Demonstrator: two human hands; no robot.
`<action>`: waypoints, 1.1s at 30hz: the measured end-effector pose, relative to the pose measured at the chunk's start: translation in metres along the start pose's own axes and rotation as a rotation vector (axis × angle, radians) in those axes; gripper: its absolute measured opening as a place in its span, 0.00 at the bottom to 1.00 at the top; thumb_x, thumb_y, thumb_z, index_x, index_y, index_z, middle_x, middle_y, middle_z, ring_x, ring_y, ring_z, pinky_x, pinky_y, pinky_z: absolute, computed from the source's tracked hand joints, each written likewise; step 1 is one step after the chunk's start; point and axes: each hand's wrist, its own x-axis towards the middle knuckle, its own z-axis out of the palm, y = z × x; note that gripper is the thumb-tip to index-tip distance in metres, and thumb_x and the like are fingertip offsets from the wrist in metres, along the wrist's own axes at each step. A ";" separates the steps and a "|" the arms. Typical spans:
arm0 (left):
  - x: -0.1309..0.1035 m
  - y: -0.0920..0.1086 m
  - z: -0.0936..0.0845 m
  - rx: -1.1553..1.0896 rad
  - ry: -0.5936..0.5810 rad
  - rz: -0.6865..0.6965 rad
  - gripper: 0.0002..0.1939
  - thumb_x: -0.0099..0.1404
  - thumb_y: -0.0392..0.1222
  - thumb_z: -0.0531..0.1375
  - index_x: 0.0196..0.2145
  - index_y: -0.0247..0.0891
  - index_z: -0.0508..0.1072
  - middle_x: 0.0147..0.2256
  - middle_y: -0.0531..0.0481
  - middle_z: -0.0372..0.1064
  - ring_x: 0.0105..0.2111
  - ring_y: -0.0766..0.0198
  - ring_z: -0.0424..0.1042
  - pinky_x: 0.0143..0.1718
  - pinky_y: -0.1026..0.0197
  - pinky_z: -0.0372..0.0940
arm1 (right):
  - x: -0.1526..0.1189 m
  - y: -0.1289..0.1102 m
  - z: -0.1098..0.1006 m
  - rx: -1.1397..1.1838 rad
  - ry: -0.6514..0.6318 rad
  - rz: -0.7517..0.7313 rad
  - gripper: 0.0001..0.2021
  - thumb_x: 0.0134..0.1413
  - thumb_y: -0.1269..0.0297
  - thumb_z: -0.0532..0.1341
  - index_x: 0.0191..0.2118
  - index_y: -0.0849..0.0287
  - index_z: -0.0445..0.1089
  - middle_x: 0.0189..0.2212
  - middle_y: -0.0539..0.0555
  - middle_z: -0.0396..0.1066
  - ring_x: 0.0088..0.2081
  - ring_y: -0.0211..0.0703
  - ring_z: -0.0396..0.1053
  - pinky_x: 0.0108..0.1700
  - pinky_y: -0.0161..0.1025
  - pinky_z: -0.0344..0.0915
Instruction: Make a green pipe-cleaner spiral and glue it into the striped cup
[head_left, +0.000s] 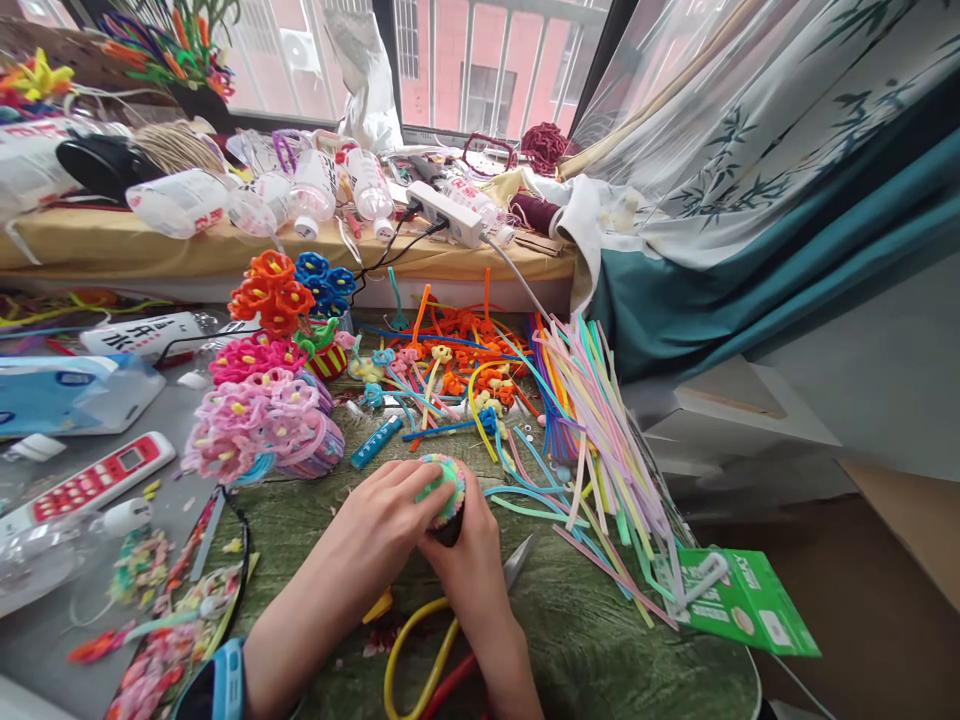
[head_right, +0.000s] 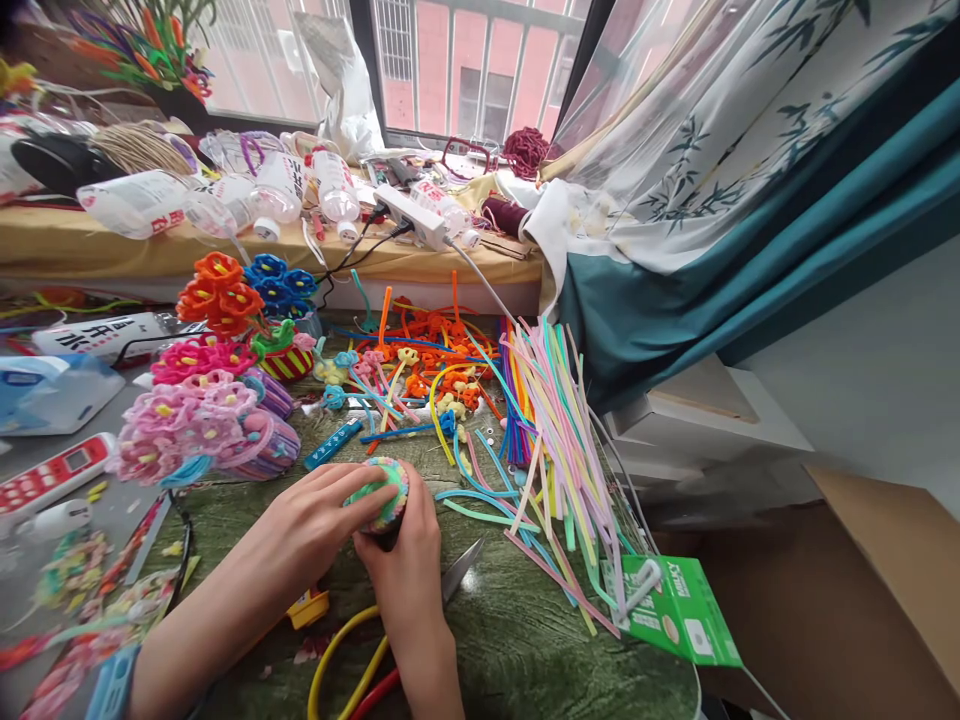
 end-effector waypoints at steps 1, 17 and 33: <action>0.001 0.000 0.000 -0.003 0.002 -0.002 0.11 0.65 0.28 0.59 0.43 0.35 0.76 0.42 0.41 0.76 0.42 0.51 0.76 0.44 0.48 0.72 | 0.000 0.000 0.000 -0.001 -0.003 0.005 0.33 0.49 0.69 0.67 0.61 0.56 0.59 0.56 0.59 0.71 0.56 0.53 0.71 0.57 0.48 0.68; -0.031 -0.007 0.023 -0.171 0.378 -0.136 0.12 0.72 0.42 0.56 0.48 0.39 0.76 0.49 0.42 0.77 0.46 0.55 0.78 0.48 0.55 0.74 | -0.003 -0.002 -0.003 -0.117 0.141 -0.186 0.28 0.51 0.71 0.64 0.59 0.54 0.62 0.53 0.59 0.68 0.55 0.52 0.69 0.56 0.49 0.69; -0.052 -0.006 0.015 -0.038 0.405 -0.069 0.16 0.70 0.33 0.54 0.53 0.38 0.73 0.51 0.42 0.77 0.47 0.57 0.79 0.50 0.58 0.73 | -0.010 -0.004 -0.010 -0.171 0.167 -0.309 0.31 0.49 0.71 0.64 0.61 0.52 0.62 0.54 0.58 0.66 0.55 0.53 0.69 0.56 0.50 0.69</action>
